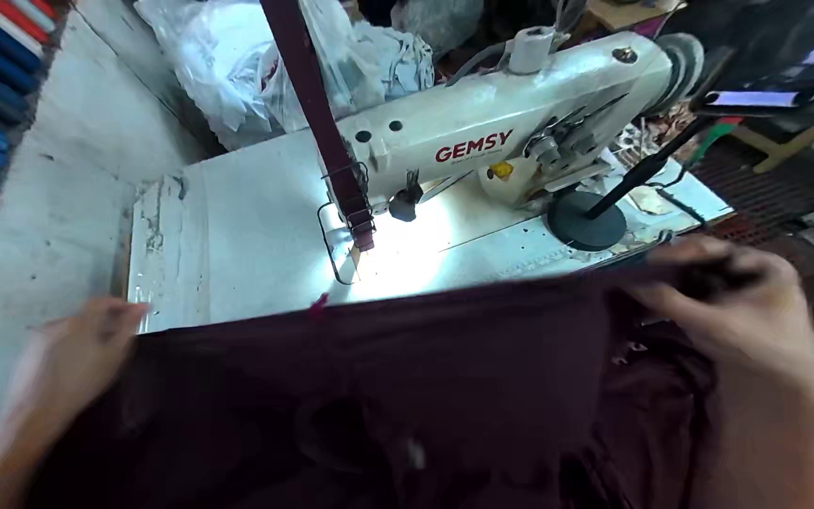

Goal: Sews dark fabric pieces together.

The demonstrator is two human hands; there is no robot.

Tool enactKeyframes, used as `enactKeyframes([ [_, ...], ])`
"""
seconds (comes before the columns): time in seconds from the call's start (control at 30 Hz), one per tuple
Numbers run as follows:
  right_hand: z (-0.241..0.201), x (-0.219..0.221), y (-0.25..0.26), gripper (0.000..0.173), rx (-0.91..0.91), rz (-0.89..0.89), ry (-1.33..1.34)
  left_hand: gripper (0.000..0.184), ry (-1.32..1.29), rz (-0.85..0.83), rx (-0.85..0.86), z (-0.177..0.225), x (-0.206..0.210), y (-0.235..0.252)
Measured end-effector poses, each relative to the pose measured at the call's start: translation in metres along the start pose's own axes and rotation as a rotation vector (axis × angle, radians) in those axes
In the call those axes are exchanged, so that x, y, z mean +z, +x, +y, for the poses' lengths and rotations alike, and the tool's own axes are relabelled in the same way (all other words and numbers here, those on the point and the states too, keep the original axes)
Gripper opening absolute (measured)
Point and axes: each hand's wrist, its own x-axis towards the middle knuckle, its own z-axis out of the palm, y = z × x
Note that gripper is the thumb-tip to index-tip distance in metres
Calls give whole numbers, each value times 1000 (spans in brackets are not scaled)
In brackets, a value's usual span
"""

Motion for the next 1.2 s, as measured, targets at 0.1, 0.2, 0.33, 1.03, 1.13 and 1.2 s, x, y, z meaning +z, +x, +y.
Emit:
enactKeyframes([
  [0.1,18,46,51,34,152,118,-430,43,79,-64,-25,13,37,39],
  [0.2,29,108,54,31,96,-36,-567,34,-47,-2,77,69,46,54],
  [0.33,33,183,25,27,71,-175,-576,39,-234,-96,430,164,83,30],
  [1.03,-12,272,40,41,66,-392,-586,52,-241,43,569,201,162,36],
  [1.13,-7,286,43,53,-12,-345,-791,57,-222,22,578,198,159,42],
  [1.2,-5,292,51,51,-30,-336,-852,56,-205,32,581,197,159,50],
])
